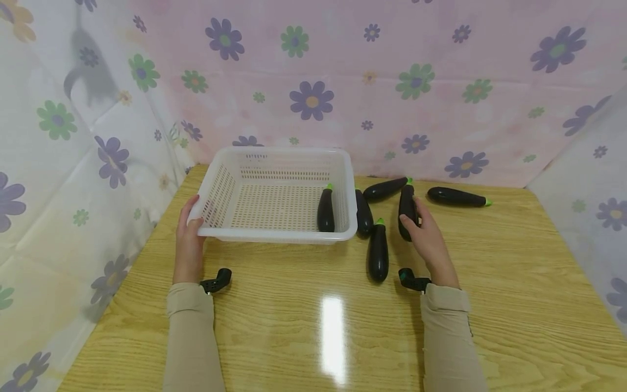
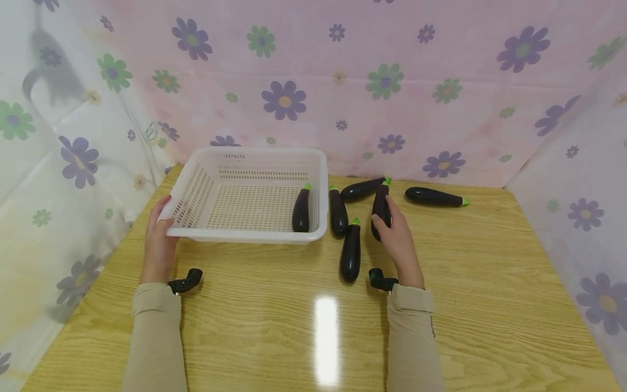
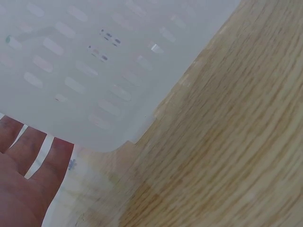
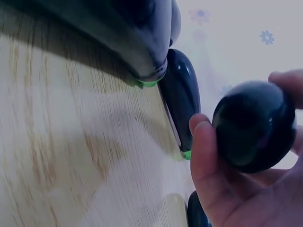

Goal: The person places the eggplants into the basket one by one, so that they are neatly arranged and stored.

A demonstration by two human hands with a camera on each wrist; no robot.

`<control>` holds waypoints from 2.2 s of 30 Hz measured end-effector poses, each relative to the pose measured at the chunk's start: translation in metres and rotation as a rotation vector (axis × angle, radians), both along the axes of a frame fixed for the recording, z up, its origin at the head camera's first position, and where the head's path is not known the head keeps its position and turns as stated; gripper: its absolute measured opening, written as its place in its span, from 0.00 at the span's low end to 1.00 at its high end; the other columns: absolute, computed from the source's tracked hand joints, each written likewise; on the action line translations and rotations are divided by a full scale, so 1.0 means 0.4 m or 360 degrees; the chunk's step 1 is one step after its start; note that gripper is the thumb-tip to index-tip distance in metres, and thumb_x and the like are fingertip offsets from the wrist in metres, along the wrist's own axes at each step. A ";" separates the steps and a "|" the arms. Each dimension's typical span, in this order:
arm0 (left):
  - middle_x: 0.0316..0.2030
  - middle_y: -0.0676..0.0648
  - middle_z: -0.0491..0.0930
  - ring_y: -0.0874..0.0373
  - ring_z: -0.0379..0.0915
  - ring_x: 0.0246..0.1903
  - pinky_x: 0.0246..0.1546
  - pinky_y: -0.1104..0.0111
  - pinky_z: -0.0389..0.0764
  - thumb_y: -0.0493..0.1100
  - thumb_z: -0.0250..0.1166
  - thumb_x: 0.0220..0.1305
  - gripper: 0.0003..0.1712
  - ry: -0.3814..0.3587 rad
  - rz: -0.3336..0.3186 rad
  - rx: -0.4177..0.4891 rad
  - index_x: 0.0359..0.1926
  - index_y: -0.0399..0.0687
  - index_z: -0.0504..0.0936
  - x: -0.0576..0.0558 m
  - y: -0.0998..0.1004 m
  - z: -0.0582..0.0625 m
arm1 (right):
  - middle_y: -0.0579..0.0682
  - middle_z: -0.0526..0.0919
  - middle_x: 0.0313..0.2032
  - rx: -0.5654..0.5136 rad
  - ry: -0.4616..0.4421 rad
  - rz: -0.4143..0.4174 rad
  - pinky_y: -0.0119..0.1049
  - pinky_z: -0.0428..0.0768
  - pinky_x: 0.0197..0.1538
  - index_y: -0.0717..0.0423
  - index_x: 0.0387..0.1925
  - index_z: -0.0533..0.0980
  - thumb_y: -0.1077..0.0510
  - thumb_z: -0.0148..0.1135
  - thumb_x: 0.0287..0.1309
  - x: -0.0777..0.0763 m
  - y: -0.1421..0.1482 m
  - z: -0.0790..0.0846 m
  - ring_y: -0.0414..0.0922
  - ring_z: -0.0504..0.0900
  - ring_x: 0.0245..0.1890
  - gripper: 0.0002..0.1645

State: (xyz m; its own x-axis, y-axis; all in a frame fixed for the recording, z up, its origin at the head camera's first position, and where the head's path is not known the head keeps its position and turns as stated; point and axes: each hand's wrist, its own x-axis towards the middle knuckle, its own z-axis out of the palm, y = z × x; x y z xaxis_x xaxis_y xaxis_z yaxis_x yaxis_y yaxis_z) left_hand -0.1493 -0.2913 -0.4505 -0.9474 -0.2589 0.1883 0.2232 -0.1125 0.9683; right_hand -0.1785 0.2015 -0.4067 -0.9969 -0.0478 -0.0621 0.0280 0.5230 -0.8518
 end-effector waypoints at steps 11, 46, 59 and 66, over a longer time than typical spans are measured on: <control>0.62 0.50 0.57 0.53 0.57 0.58 0.48 0.69 0.66 0.43 0.45 0.64 0.26 0.0035 -0.0013 0.0015 0.64 0.64 0.60 -0.017 -0.017 -0.033 | 0.57 0.50 0.65 0.0004 0.0107 -0.0009 0.58 0.54 0.57 0.36 0.66 0.53 0.41 0.41 0.62 0.001 -0.009 0.004 0.58 0.49 0.64 0.31; 0.63 0.51 0.57 0.53 0.56 0.59 0.53 0.64 0.60 0.40 0.41 0.64 0.27 -0.0066 0.0002 0.0051 0.64 0.63 0.60 0.021 0.021 0.042 | 0.50 0.36 0.68 -0.0482 0.0035 0.0125 0.50 0.74 0.41 0.37 0.68 0.44 0.52 0.52 0.60 0.002 -0.072 0.015 0.61 0.66 0.53 0.40; 0.63 0.50 0.56 0.52 0.55 0.60 0.54 0.61 0.58 0.37 0.39 0.63 0.28 -0.0120 -0.0002 0.0065 0.64 0.60 0.59 0.050 0.049 0.098 | 0.49 0.34 0.68 -0.0462 0.0046 0.0184 0.42 0.75 0.44 0.32 0.67 0.41 0.57 0.56 0.57 0.006 -0.079 0.022 0.56 0.71 0.50 0.46; 0.62 0.50 0.57 0.53 0.56 0.59 0.54 0.62 0.59 0.38 0.40 0.63 0.28 -0.0106 0.0008 0.0087 0.63 0.61 0.60 0.035 0.034 0.070 | 0.47 0.40 0.68 -0.0464 0.0070 0.0115 0.43 0.76 0.41 0.30 0.66 0.45 0.53 0.59 0.54 0.003 -0.080 0.027 0.54 0.73 0.47 0.45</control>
